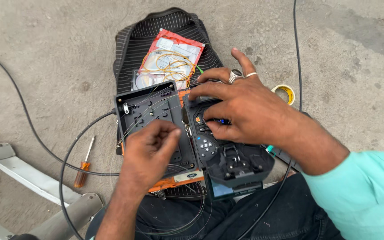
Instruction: The person sits on the ground with a fiber optic fusion splicing kit, handles a fiber cleaver and fiber strands, places fibers into the fusion splicer and operates it, wipes components with a tissue, and finally packs the splicer and tools into the orange carrying case.
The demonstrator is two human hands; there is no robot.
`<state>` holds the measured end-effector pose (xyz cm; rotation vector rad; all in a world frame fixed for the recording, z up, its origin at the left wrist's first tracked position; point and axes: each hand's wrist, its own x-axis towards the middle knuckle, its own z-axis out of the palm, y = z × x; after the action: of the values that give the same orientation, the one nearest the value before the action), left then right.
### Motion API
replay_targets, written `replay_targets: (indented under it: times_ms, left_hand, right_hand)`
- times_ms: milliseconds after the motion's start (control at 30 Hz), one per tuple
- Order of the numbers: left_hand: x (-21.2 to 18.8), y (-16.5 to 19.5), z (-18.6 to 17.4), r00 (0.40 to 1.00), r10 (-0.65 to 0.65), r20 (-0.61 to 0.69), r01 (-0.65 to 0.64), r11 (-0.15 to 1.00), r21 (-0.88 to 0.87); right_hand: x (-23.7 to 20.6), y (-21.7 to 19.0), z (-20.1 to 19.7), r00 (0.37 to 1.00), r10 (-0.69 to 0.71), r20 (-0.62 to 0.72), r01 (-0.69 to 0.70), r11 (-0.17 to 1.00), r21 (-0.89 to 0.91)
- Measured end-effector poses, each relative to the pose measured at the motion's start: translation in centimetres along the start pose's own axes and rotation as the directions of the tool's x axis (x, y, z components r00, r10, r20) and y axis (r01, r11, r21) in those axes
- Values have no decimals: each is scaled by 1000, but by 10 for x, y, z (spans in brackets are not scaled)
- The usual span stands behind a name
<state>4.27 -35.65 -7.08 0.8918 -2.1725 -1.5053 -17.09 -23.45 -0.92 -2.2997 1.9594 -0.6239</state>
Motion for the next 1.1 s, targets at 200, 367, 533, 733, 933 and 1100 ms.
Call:
replay_targets:
  times_ms: [200,367,533,733,933,1100]
  left_hand:
    - [-84,7,-35,942,-92,-322,7,967,-255]
    - [-199,-7,-11,957,-96,-274,134,983,125]
    - [-255,24,50,996,86,25,-85,996,-19]
    - [-264,81,91,997,-37,64,55,952,-303]
    - [-275,116,100,999,-9,36,23,902,-432]
    - [-290,133,104,981,148,-126,-184,918,-352]
  right_hand:
    - [-66,-26,-68,957,170,-236,-142,981,132]
    - [-257,-109,-80,744,662,96,-668,739,82]
    - [-332,-198,-2,636,660,400,-675,727,-127]
    - [-338,-232,29,547,765,340,-784,610,-111]
    - [-320,-247,-3,667,716,206,-470,190,862]
    - [-281,-269,-13,679,710,187,-353,93,931]
